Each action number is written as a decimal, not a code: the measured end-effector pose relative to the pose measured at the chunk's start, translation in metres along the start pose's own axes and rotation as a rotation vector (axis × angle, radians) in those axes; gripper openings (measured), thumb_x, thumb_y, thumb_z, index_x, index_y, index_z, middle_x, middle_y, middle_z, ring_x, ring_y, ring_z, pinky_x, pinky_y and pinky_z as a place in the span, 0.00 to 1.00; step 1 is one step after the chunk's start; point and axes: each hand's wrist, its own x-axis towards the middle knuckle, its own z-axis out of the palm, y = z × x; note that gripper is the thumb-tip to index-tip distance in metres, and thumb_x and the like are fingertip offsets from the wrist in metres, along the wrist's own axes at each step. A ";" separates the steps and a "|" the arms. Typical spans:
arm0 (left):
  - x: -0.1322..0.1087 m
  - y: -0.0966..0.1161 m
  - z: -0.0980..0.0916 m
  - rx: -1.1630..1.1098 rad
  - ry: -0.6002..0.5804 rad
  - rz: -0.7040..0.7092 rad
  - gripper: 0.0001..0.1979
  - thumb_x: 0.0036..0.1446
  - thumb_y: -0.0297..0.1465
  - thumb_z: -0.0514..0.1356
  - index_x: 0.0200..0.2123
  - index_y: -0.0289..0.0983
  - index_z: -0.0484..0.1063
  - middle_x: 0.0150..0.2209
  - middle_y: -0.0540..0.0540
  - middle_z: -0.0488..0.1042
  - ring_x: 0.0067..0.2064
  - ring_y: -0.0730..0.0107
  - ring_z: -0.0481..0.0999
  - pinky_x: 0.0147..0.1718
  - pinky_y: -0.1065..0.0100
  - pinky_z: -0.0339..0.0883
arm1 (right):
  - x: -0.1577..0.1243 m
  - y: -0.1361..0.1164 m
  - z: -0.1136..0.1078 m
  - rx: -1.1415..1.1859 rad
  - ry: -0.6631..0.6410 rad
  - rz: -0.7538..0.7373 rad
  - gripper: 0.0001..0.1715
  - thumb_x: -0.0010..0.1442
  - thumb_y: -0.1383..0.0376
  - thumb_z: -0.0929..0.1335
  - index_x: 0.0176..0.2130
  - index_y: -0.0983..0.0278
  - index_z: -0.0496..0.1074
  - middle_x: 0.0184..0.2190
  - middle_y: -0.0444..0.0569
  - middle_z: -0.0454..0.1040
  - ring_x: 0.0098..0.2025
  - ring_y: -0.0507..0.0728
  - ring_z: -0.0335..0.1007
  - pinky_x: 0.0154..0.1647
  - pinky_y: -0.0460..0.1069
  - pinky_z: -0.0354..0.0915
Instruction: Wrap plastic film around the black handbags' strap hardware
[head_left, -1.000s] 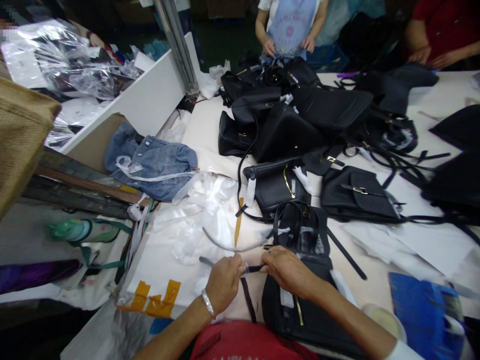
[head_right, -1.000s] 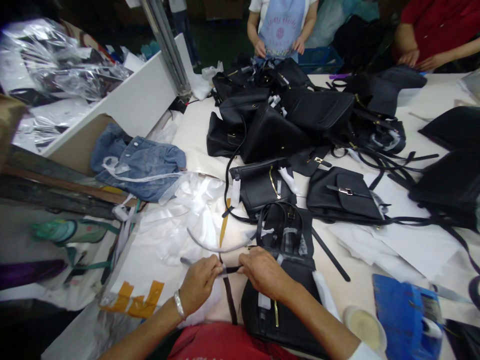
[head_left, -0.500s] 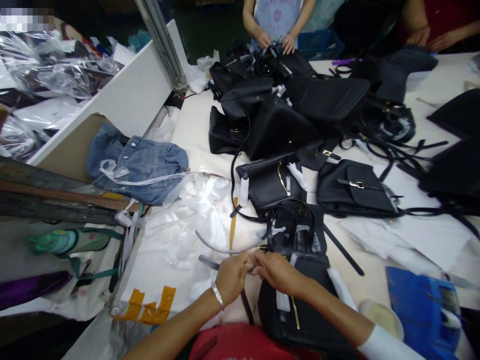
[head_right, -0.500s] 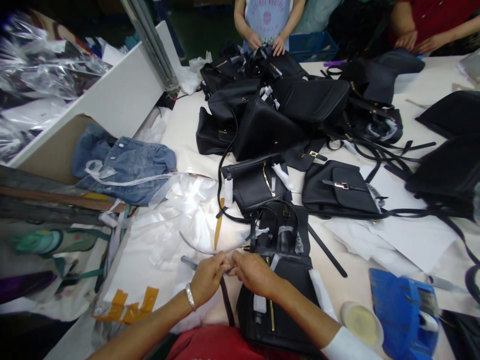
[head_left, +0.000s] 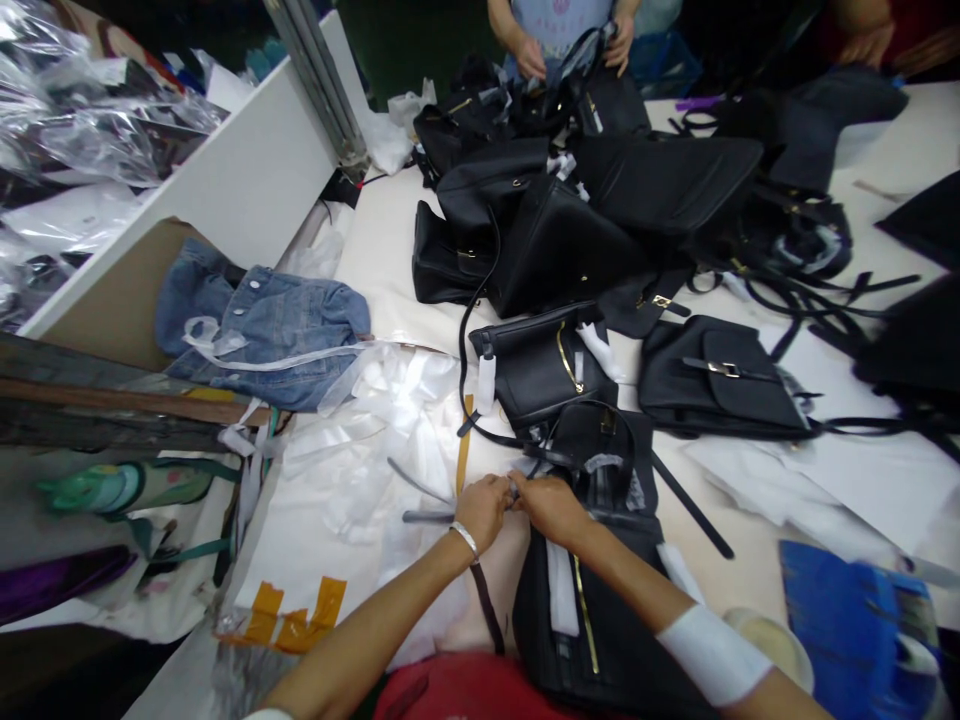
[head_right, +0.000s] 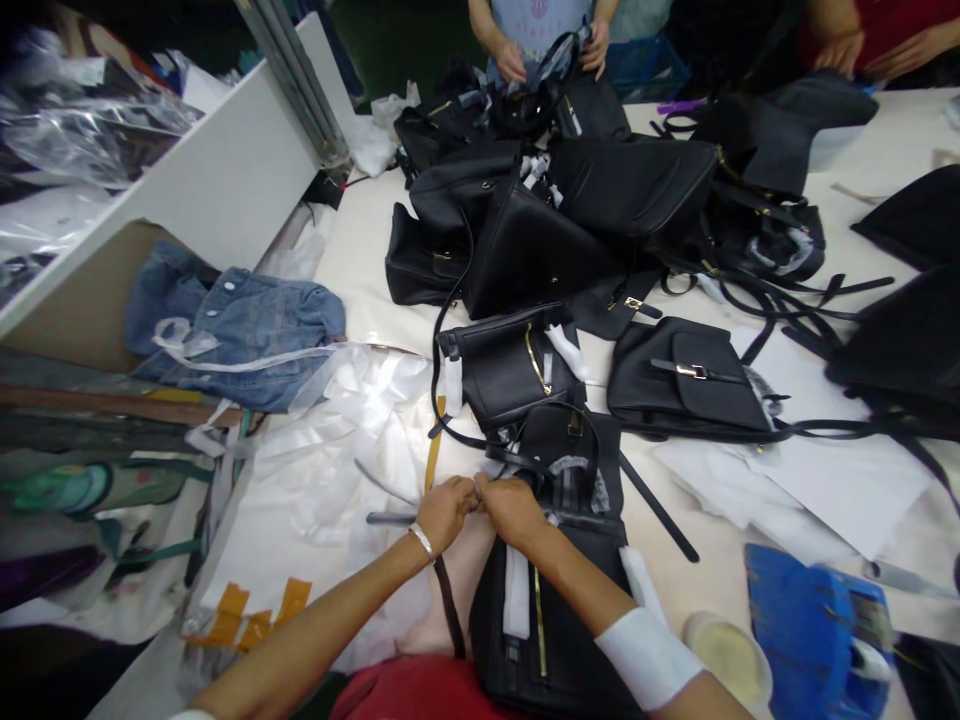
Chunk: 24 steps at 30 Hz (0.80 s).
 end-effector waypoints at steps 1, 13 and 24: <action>0.001 -0.002 0.002 -0.007 -0.010 -0.011 0.08 0.58 0.28 0.52 0.37 0.38 0.71 0.37 0.46 0.72 0.38 0.66 0.71 0.37 0.66 0.62 | 0.001 0.001 0.003 0.019 0.010 -0.001 0.16 0.62 0.67 0.61 0.50 0.66 0.63 0.34 0.56 0.76 0.38 0.60 0.73 0.41 0.50 0.63; -0.001 -0.010 0.000 -0.160 0.034 -0.101 0.04 0.53 0.29 0.55 0.27 0.37 0.68 0.29 0.49 0.71 0.33 0.70 0.69 0.32 0.71 0.58 | 0.002 0.001 -0.001 0.078 0.007 -0.048 0.09 0.61 0.67 0.59 0.39 0.62 0.68 0.32 0.48 0.74 0.36 0.56 0.71 0.34 0.46 0.58; -0.038 0.010 -0.014 -0.277 0.069 0.019 0.03 0.51 0.30 0.58 0.28 0.37 0.70 0.29 0.49 0.73 0.32 0.70 0.70 0.29 0.71 0.57 | -0.020 -0.016 -0.023 0.173 -0.133 -0.067 0.06 0.56 0.65 0.62 0.31 0.62 0.68 0.27 0.46 0.74 0.32 0.55 0.69 0.33 0.46 0.55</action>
